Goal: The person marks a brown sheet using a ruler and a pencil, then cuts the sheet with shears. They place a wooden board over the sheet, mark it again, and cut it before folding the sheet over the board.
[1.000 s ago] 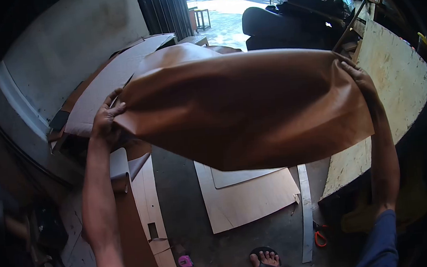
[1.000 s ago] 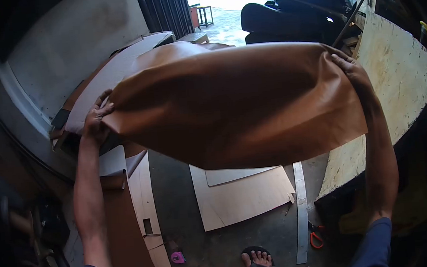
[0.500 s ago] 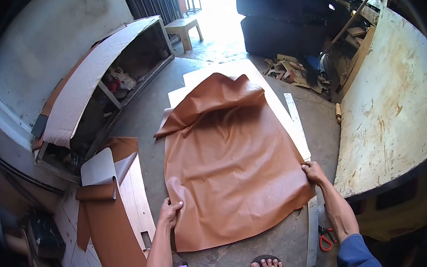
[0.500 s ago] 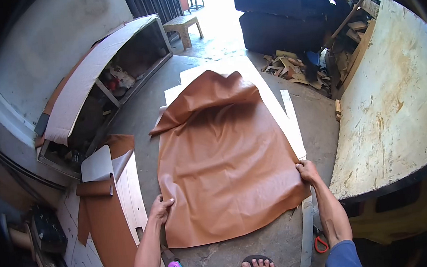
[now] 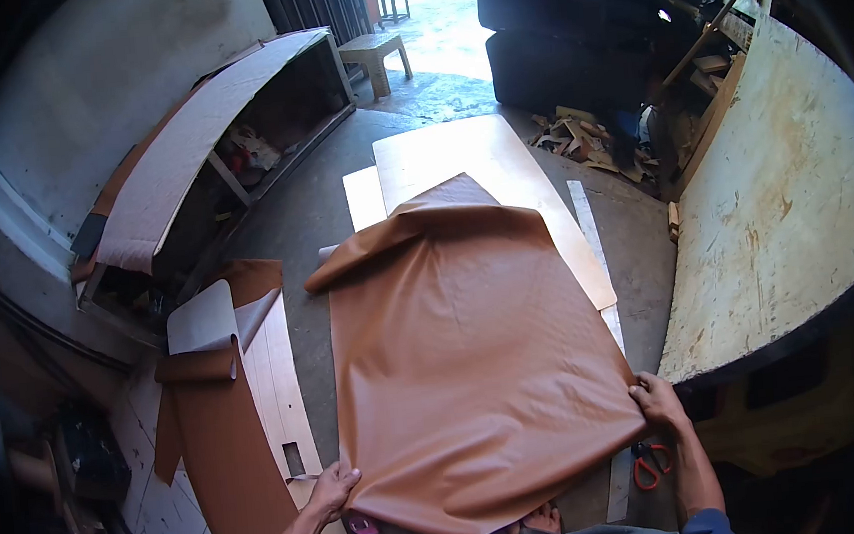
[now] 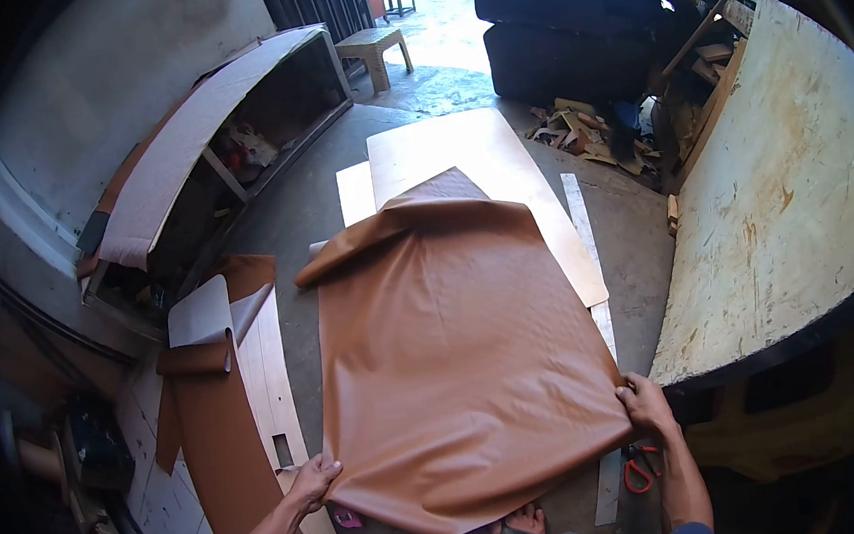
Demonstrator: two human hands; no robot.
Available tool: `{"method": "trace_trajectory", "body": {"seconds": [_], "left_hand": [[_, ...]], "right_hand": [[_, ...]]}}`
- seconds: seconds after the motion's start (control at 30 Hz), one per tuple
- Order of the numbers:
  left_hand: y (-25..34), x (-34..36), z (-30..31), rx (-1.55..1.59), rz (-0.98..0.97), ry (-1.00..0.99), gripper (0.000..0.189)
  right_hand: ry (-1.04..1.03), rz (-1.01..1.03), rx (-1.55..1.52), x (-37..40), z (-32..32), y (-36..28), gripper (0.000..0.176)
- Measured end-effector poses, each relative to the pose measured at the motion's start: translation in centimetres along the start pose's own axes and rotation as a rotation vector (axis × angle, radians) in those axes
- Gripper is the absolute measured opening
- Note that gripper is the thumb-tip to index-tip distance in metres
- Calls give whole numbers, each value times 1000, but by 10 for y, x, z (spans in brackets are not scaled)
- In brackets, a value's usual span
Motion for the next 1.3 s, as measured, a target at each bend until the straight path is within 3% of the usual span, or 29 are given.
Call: {"method": "trace_trajectory", "body": {"seconds": [0.03,0.1,0.17,0.2,0.3,0.33,0.4,0.47,0.57,0.6,0.63,0.67,0.7,0.77,0.87,1.0,1.07,1.1,1.17,1.23,1.3], "left_hand": [[-4,27,-1,22,59,-46,40],[0,85,1,-31,183,-76,55],[-8,133,1,-277,419,-163,80],[-14,147,-1,-397,414,-196,86],[-86,153,18,-685,367,-262,101],[-97,152,19,-783,362,-268,100],[-95,151,21,-912,335,-260,100],[-90,148,17,-1043,304,-258,99],[-64,146,23,-1280,261,-53,76],[-40,153,9,-1335,24,-11,64],[-30,152,7,-1338,32,1,64],[-18,150,-5,-1313,-48,-106,63],[-8,149,-17,-1283,-126,-211,63],[11,144,-32,-1323,-180,-224,56],[40,124,-70,-1349,-399,-241,50],[63,79,-132,-1233,-659,-87,57],[66,49,-167,-1175,-715,-12,62],[69,37,-184,-1170,-719,-14,62],[82,16,-213,-1149,-751,134,65],[76,-14,-232,-1083,-778,167,66],[75,-35,-235,-1206,-683,251,66]], "right_hand": [[19,-7,-69,17,1,22,40],[-38,19,-318,67,14,4,44],[-87,-71,-219,100,14,22,48],[-136,-180,-105,115,17,16,50],[-239,-215,119,122,0,59,50],[-230,-211,116,119,-1,52,50],[-227,-151,405,113,2,29,54],[-149,-139,320,94,3,3,48],[-89,167,161,19,-19,-23,56],[-212,-2,-57,-13,-34,-18,64],[-217,-42,-247,-42,-42,-21,70],[-55,-59,-301,-65,-37,-30,72],[108,32,-93,-131,-41,3,73],[272,4,53,-159,-17,-24,73],[343,-189,-39,-216,-10,-18,95],[341,-245,-192,-247,-11,-28,99],[238,-336,43,-244,1,-33,101],[243,-335,46,-247,2,-38,101],[11,-238,-51,-257,-12,-50,103],[235,-205,228,-254,-8,-68,104],[211,-243,230,-255,-16,-76,108]]}}
Point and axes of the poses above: each hand's wrist, its own x-axis away from the middle knuckle, its own z-axis out of the back of the hand, y = z × x, the point moved 8 cm from there along -x, towards the middle knuckle, and after that the axes turned 1 degree about y, right-handed, at the moved point
